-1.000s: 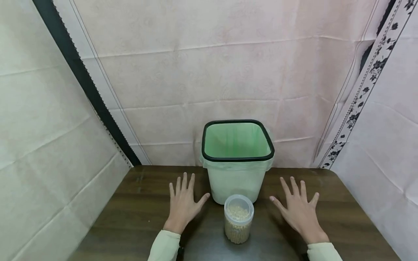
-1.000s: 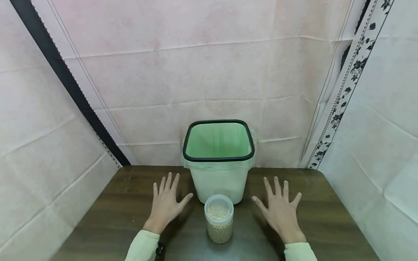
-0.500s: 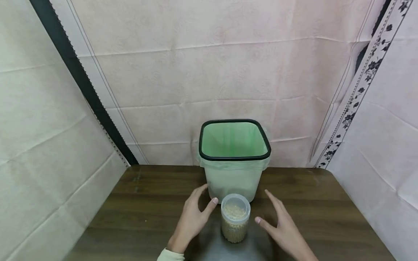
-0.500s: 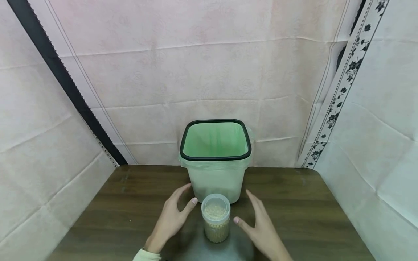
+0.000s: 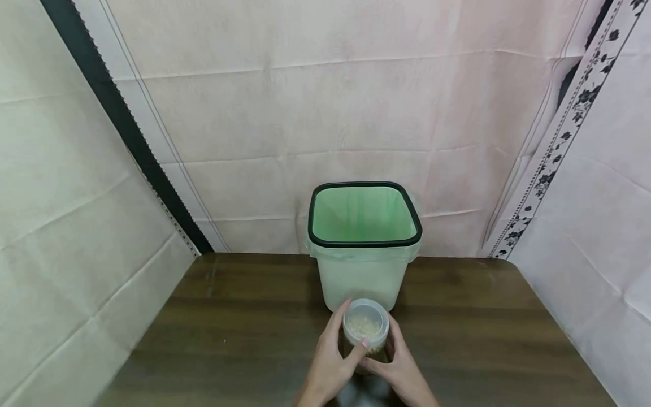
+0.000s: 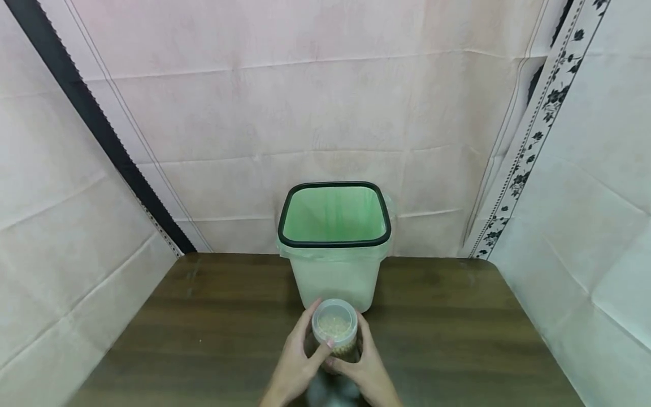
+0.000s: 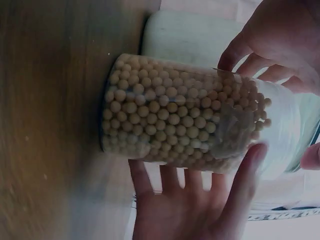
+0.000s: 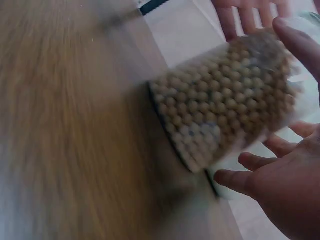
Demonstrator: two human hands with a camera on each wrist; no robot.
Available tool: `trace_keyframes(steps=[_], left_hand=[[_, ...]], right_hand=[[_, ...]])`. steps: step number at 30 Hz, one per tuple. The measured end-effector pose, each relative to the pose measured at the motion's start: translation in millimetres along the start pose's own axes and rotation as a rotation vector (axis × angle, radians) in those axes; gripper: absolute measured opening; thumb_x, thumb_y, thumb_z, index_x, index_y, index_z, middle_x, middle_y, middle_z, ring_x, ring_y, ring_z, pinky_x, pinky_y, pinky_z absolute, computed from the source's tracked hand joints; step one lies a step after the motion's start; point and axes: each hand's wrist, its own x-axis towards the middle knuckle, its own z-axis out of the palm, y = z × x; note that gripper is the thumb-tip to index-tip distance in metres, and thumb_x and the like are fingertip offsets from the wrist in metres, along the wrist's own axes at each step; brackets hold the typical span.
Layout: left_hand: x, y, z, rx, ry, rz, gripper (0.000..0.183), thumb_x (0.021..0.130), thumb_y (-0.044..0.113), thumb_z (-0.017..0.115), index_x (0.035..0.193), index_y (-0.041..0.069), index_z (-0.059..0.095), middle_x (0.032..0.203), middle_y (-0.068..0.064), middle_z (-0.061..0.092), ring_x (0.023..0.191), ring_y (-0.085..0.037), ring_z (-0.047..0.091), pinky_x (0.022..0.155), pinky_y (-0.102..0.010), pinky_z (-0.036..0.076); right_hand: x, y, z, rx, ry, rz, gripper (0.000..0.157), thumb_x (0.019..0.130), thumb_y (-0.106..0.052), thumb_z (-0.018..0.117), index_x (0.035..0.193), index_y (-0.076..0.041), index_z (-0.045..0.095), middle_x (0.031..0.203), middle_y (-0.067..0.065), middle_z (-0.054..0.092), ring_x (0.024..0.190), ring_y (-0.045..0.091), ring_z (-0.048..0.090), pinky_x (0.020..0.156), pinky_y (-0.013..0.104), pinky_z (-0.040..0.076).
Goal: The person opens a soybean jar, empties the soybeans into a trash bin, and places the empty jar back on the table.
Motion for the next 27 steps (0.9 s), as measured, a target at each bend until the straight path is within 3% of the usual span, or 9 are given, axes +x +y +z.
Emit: trace_keyframes(steps=[4, 6, 10, 14, 16, 19, 22, 25, 27], left_hand=[[1.0, 0.1, 0.4, 0.062, -0.006, 0.013, 0.076, 0.093, 0.038, 0.069, 0.156, 0.027, 0.027, 0.156, 0.009, 0.034, 0.140, -0.017, 0.038, 0.110, -0.054, 0.036], [1.0, 0.9, 0.4, 0.047, 0.009, 0.001, 0.077, 0.092, 0.039, 0.070, 0.155, 0.027, 0.029, 0.154, 0.009, 0.037, 0.137, -0.016, 0.041, 0.109, -0.053, 0.038], [-0.5, 5.0, 2.6, 0.038, 0.073, -0.031, 0.082, 0.085, 0.047, 0.076, 0.153, 0.026, 0.033, 0.145, 0.011, 0.045, 0.129, -0.013, 0.049, 0.106, -0.049, 0.042], [-7.2, 8.2, 5.7, 0.104, 0.156, -0.042, 0.083, 0.080, 0.058, 0.076, 0.148, 0.030, 0.037, 0.135, 0.011, 0.046, 0.119, -0.010, 0.053, 0.100, -0.040, 0.049], [-13.6, 8.1, 6.1, 0.132, 0.207, -0.008, 0.077, 0.081, 0.055, 0.076, 0.145, 0.029, 0.042, 0.129, 0.011, 0.047, 0.114, -0.009, 0.054, 0.096, -0.038, 0.051], [-20.9, 6.1, 4.5, 0.156, 0.303, 0.100, 0.060, 0.084, 0.040, 0.079, 0.135, 0.024, 0.052, 0.114, 0.010, 0.053, 0.104, -0.008, 0.058, 0.090, -0.035, 0.054], [-17.2, 4.6, -1.1, 0.166, 0.364, 0.204, 0.046, 0.085, 0.025, 0.081, 0.126, 0.019, 0.060, 0.100, 0.008, 0.057, 0.093, -0.011, 0.060, 0.083, -0.030, 0.055], [-2.3, 4.7, -9.7, 0.171, 0.315, 0.268, 0.043, 0.086, 0.021, 0.079, 0.125, 0.020, 0.060, 0.108, 0.006, 0.059, 0.099, -0.013, 0.059, 0.085, -0.031, 0.053], [9.5, 4.9, -16.3, 0.213, 0.218, 0.280, 0.048, 0.088, 0.029, 0.077, 0.131, 0.024, 0.056, 0.123, 0.005, 0.056, 0.111, -0.012, 0.056, 0.091, -0.034, 0.051]], right_hand=[[10, 2, 10.2, 0.043, 0.016, 0.008, 0.094, 0.076, -0.008, 0.085, 0.149, -0.030, 0.030, 0.146, 0.006, 0.042, 0.129, 0.027, 0.039, 0.097, 0.037, 0.043], [13, 4, 12.8, 0.032, 0.042, -0.011, 0.092, 0.074, -0.007, 0.086, 0.146, -0.029, 0.034, 0.141, 0.005, 0.047, 0.125, 0.025, 0.044, 0.096, 0.033, 0.043], [17, 8, 14.3, 0.008, 0.073, -0.038, 0.092, 0.072, -0.009, 0.089, 0.144, -0.030, 0.037, 0.139, 0.002, 0.050, 0.123, 0.022, 0.046, 0.100, 0.032, 0.040], [17, 11, 15.1, 0.011, 0.068, -0.024, 0.095, 0.072, -0.011, 0.089, 0.146, -0.031, 0.032, 0.141, 0.001, 0.048, 0.125, 0.023, 0.046, 0.099, 0.036, 0.042], [16, 11, 15.2, -0.009, 0.071, -0.018, 0.097, 0.072, -0.014, 0.090, 0.147, -0.030, 0.030, 0.141, 0.002, 0.048, 0.125, 0.024, 0.046, 0.099, 0.039, 0.043], [15, 11, 13.9, -0.052, 0.079, -0.018, 0.099, 0.072, -0.018, 0.090, 0.148, -0.029, 0.028, 0.140, 0.003, 0.048, 0.125, 0.024, 0.046, 0.100, 0.041, 0.041], [16, 11, 13.1, -0.067, 0.087, -0.032, 0.101, 0.071, -0.019, 0.091, 0.149, -0.028, 0.028, 0.139, 0.006, 0.048, 0.123, 0.025, 0.047, 0.098, 0.038, 0.043], [15, 12, 13.2, -0.045, 0.087, -0.030, 0.102, 0.069, -0.016, 0.092, 0.148, -0.029, 0.029, 0.136, 0.007, 0.050, 0.120, 0.025, 0.049, 0.094, 0.033, 0.046], [15, 13, 14.1, -0.020, 0.071, -0.030, 0.102, 0.069, -0.015, 0.092, 0.148, -0.030, 0.029, 0.135, 0.008, 0.051, 0.119, 0.025, 0.051, 0.092, 0.031, 0.048]])
